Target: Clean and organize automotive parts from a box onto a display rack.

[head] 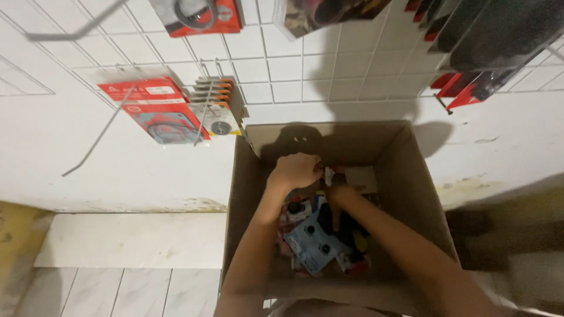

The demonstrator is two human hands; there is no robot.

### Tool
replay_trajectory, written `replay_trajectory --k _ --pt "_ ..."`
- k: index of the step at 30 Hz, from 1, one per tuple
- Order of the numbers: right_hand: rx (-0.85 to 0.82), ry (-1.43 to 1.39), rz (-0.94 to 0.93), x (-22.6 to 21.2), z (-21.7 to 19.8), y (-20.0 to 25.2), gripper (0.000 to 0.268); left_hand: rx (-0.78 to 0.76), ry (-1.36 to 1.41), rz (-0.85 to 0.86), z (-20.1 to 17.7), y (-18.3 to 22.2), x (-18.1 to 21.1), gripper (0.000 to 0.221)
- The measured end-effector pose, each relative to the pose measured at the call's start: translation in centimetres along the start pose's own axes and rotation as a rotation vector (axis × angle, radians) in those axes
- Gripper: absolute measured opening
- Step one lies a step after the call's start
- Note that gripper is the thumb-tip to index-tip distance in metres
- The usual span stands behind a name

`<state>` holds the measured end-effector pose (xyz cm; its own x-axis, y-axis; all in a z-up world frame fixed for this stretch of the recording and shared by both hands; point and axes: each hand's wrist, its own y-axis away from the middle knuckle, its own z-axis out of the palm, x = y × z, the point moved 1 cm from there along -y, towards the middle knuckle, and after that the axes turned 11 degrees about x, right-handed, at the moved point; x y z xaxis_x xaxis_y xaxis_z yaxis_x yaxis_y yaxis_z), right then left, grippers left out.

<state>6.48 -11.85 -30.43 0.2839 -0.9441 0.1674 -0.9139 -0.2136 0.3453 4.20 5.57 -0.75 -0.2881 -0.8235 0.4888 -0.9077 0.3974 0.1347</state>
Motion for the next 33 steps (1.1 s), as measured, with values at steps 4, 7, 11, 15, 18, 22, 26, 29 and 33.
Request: replay_trajectory --k 4,7,11,15,18,22,26,29,33 --pt "0.023 -0.08 -0.177 1.0 7.8 -0.5 0.089 -0.121 -0.238 -0.063 8.3 -5.3 -4.2 0.019" --pt "-0.111 -0.071 -0.102 2.7 11.9 -4.0 0.107 -0.209 -0.191 -0.122 12.2 -6.1 -6.7 0.04" --pt "-0.092 -0.396 -0.097 6.9 2.0 -0.8 0.106 -0.325 -0.275 -0.118 18.8 -7.2 -10.8 0.035" --pt "0.059 -0.45 0.031 11.2 -3.4 -0.5 0.097 0.144 -0.446 0.082 23.2 -3.1 -11.6 0.033" --pt "0.063 -0.515 0.104 11.6 -9.6 2.2 0.085 0.349 -0.384 0.227 34.7 -5.6 -18.2 0.033" --pt "0.068 -0.591 0.071 10.0 -14.1 5.6 0.08 0.546 -0.461 0.273 40.9 -8.8 -23.2 0.031" --pt "0.023 -0.573 0.01 8.8 -14.9 6.8 0.08 0.501 -0.46 0.047 41.0 -9.2 -26.4 0.029" --pt "0.013 -0.623 -0.015 8.9 -15.9 7.1 0.078 0.005 -0.326 -0.146 29.4 -10.1 -23.4 0.037" --pt "0.046 -0.827 -0.023 10.4 -16.0 6.0 0.076 -0.2 0.046 -0.024 5.8 -3.9 -8.8 0.051"
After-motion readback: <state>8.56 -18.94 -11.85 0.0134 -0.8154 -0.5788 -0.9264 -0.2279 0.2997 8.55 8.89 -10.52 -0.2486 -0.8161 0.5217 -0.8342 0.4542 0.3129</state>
